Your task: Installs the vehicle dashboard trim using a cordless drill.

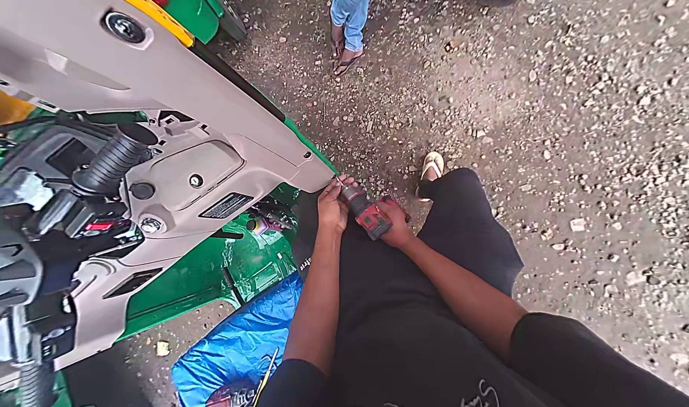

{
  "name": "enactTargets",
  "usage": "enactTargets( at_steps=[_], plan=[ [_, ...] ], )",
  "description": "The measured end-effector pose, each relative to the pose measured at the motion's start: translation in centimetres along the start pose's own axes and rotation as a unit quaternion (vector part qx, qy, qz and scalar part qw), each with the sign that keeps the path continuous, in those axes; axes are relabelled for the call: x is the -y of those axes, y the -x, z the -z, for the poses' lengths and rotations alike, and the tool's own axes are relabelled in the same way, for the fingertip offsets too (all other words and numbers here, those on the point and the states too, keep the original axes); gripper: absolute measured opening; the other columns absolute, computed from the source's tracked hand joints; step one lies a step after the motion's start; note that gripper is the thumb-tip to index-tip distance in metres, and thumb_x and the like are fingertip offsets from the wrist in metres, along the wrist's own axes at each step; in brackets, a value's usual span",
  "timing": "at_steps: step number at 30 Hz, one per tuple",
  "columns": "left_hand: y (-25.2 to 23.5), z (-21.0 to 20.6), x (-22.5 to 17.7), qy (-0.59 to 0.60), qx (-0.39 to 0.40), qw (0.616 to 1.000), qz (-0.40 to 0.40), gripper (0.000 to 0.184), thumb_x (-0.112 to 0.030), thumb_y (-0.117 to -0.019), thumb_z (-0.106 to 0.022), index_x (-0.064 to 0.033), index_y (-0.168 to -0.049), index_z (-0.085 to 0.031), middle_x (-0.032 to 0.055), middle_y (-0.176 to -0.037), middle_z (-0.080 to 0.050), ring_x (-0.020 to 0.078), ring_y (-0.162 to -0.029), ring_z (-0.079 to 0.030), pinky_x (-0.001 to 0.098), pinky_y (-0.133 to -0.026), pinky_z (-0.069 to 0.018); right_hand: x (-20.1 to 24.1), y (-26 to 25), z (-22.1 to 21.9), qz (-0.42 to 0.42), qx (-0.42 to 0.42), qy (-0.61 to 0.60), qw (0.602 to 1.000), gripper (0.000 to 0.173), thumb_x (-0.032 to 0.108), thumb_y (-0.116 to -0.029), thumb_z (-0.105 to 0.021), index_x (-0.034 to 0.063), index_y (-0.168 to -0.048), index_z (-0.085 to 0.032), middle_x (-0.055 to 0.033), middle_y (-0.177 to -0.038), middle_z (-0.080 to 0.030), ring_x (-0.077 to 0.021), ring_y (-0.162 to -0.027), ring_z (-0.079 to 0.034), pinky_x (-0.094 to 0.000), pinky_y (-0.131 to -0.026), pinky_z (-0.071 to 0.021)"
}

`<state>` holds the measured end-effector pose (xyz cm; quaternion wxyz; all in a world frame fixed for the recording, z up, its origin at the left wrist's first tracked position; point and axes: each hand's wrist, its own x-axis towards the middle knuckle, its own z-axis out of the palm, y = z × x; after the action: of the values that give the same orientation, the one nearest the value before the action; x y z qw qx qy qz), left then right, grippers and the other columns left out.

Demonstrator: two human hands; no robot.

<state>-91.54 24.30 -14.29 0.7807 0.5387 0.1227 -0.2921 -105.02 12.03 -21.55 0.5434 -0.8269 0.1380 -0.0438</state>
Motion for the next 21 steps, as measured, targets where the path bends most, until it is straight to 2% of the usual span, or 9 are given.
enactTargets(
  at_steps=[5,10,12,16,18,21],
  plan=[
    [-0.3,-0.2,0.2,0.002,-0.016,1.000,-0.005,0.031,-0.013,-0.1098,-0.038,-0.0034,-0.131,-0.059,0.0129,-0.113,-0.072,0.0250,-0.099,-0.073,0.0418,-0.089,-0.0603,0.1,0.0,0.1,-0.010,0.007,-0.002,1.000,0.039,0.032,-0.0829,-0.078,0.0110,-0.115,-0.072,-0.0088,-0.108,-0.073,-0.0232,-0.103,-0.070,-0.0524,-0.093,-0.0563],
    [-0.6,-0.2,0.5,0.019,-0.022,1.000,-0.011,0.029,-0.012,-0.1095,-0.039,-0.0025,-0.129,-0.059,0.0130,-0.112,-0.072,0.0251,-0.099,-0.073,0.0424,-0.089,-0.0603,0.3,0.0,0.2,-0.028,0.015,-0.016,0.999,0.042,0.034,-0.0830,-0.078,0.0118,-0.118,-0.071,-0.0089,-0.109,-0.073,-0.0236,-0.105,-0.069,-0.0543,-0.093,-0.0557],
    [-0.5,0.0,0.4,0.020,-0.025,0.999,-0.016,0.029,-0.012,-0.1093,-0.039,-0.0024,-0.129,-0.059,0.0134,-0.111,-0.072,0.0256,-0.099,-0.073,0.0427,-0.089,-0.0601,0.4,0.0,-0.1,-0.027,0.012,-0.029,0.999,0.042,0.033,-0.0832,-0.078,0.0119,-0.118,-0.071,-0.0082,-0.109,-0.073,-0.0216,-0.104,-0.070,-0.0521,-0.093,-0.0567],
    [-0.5,-0.1,0.6,0.004,-0.027,0.999,-0.024,0.027,-0.011,-0.1085,-0.040,-0.0048,-0.126,-0.059,0.0112,-0.111,-0.071,0.0247,-0.101,-0.071,0.0428,-0.092,-0.0589,0.2,0.1,-0.4,-0.029,0.013,-0.033,0.999,0.047,0.029,-0.0810,-0.082,0.0068,-0.120,-0.069,-0.0136,-0.111,-0.072,-0.0259,-0.106,-0.069,-0.0522,-0.096,-0.0553],
    [-0.6,-0.1,0.7,-0.004,-0.031,0.999,-0.024,0.027,-0.012,-0.1085,-0.041,-0.0047,-0.127,-0.059,0.0114,-0.112,-0.072,0.0246,-0.101,-0.072,0.0426,-0.091,-0.0589,0.3,0.3,-0.6,-0.057,0.027,-0.048,0.997,0.047,0.028,-0.0823,-0.081,0.0063,-0.122,-0.068,-0.0130,-0.112,-0.072,-0.0239,-0.109,-0.068,-0.0492,-0.099,-0.0543],
    [-0.6,-0.2,0.9,-0.011,-0.036,0.999,-0.027,0.027,-0.012,-0.1083,-0.042,-0.0043,-0.128,-0.059,0.0122,-0.116,-0.071,0.0247,-0.102,-0.071,0.0422,-0.091,-0.0593,0.4,0.5,-1.1,-0.066,0.025,-0.090,0.993,0.042,0.027,-0.0869,-0.078,0.0035,-0.120,-0.069,-0.0114,-0.109,-0.074,-0.0189,-0.105,-0.071,-0.0435,-0.097,-0.0564]
  ],
)
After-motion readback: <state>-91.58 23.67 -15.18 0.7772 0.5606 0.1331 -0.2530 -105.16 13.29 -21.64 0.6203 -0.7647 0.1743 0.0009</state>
